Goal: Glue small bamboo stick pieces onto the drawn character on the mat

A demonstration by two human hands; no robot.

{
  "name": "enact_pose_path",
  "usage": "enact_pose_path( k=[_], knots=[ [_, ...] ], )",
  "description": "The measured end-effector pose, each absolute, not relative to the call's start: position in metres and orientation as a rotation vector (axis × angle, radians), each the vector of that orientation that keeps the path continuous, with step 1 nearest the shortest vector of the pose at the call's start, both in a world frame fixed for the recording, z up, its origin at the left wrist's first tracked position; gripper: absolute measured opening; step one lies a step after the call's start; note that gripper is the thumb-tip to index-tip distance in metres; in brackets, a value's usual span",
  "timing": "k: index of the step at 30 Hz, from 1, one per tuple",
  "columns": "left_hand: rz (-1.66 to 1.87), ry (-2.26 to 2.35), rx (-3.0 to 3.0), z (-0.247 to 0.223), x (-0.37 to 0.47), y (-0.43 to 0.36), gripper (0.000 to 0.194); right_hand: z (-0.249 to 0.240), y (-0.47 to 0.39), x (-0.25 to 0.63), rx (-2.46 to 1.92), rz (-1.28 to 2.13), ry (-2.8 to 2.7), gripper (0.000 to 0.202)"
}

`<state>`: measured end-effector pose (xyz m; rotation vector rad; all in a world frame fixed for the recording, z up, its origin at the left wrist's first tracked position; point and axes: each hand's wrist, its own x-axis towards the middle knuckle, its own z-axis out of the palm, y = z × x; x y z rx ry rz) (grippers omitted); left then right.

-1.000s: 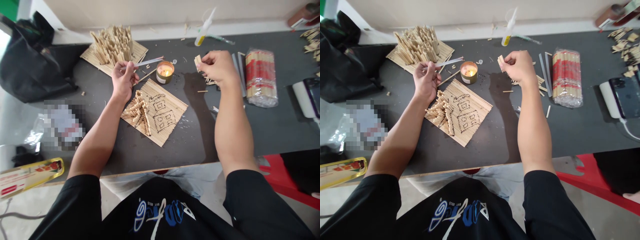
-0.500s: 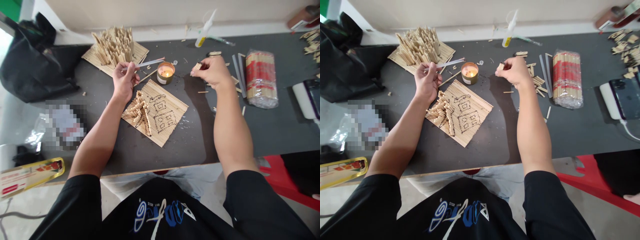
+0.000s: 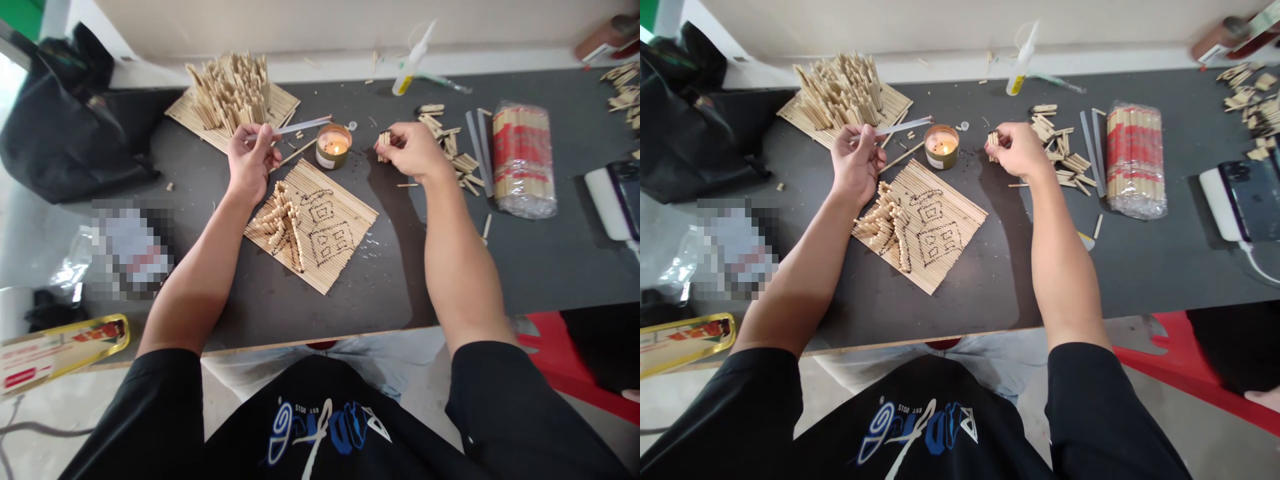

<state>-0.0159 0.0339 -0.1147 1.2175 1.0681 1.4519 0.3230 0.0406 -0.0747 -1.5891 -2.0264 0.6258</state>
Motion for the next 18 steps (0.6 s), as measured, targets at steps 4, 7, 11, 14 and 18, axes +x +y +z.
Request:
enact_pose_path(
  k=[4,7,11,14,18],
  knots=[
    [1.456,1.04,1.28,-0.1146,-0.016,0.034,0.069,-0.0767,0.0424,0.3227,-1.712,0.554,-2.059,0.003],
    [1.458,1.066,1.308,-0.1144,-0.016,0.0341,0.072,-0.0777,0.0432,0.3227,-1.704,0.532,-2.069,0.004],
    [1.438,1.111,1.337,-0.114,-0.0155,0.034,0.074,-0.0774,0.0421,0.3221,-1.605,0.586,-2.055,0.004],
    [1.452,1.116,1.314,-0.1132,-0.0149,0.0334,0.08,-0.0761,0.0406,0.3214,-1.596,0.613,-2.054,0.004],
    [1.44,1.139,1.293,-0.1117,-0.0144,0.0321,0.075,-0.0712,0.0383,0.3195,-1.63,0.589,-2.09,0.009]
  ],
)
